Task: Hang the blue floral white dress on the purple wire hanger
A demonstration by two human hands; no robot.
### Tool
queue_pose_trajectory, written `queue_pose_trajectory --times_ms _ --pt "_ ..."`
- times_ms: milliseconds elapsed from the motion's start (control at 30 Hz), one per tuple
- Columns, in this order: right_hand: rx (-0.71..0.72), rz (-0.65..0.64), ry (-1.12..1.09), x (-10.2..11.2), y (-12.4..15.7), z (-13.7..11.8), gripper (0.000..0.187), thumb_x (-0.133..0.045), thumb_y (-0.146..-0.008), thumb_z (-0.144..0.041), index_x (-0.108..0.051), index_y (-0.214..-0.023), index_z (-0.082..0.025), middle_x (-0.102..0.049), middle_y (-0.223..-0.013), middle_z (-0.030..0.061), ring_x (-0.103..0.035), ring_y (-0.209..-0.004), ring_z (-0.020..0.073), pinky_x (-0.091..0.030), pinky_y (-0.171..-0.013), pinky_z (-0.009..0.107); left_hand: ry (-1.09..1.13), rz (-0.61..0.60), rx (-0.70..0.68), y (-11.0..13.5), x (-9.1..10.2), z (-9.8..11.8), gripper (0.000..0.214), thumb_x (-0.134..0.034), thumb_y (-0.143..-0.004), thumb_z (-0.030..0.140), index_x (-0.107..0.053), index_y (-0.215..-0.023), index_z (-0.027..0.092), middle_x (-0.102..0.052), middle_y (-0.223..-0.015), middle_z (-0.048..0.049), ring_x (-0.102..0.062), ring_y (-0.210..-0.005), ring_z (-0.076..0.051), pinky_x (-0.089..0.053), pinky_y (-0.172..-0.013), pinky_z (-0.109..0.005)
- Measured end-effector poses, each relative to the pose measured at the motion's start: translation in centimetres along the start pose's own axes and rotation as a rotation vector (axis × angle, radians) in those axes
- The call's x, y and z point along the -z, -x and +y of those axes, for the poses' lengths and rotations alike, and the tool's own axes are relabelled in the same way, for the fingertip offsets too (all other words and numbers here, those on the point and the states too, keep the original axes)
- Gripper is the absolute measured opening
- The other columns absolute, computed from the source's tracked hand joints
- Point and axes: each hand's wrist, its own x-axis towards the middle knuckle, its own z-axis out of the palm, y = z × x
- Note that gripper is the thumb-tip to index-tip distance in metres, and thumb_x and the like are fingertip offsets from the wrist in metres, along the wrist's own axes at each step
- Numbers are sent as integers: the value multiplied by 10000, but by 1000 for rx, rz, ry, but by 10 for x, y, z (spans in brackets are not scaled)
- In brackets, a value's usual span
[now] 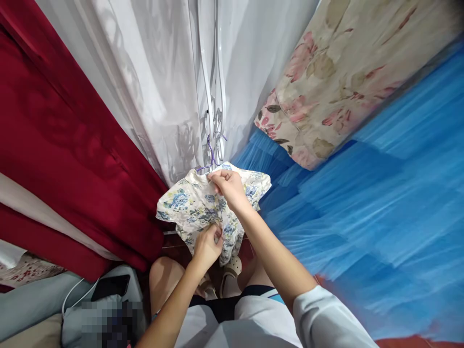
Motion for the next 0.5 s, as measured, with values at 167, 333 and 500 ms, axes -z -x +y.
queue_pose_trajectory --times_ms 167,333,500 --pt "-36 -37 19 12 23 2 212 -630 -816 -336 -572 -688 -177 -513 -420 -55 -416 -376 87 -311 -434 222 191 345 -120 -48 66 31 340 -533 -941 250 -535 -1279 213 -654 -885 -49 -621 -791 -174 -497 -781 -305" --pt "16 -92 51 18 24 3 203 -589 -854 -322 -526 -715 -188 -521 -435 -57 -427 -393 87 -327 -455 219 29 251 -307 -100 100 64 205 -526 -957 283 -661 -1092 207 -654 -913 -54 -593 -784 -163 -463 -740 -276" --pt "8 -89 213 25 16 39 196 -602 -818 -305 -501 -693 -193 -473 -470 -67 -399 -420 86 -288 -451 217 -17 444 -337 -115 101 70 179 -529 -951 279 -642 -862 173 -619 -808 -36 -587 -747 -150 -453 -718 -253"
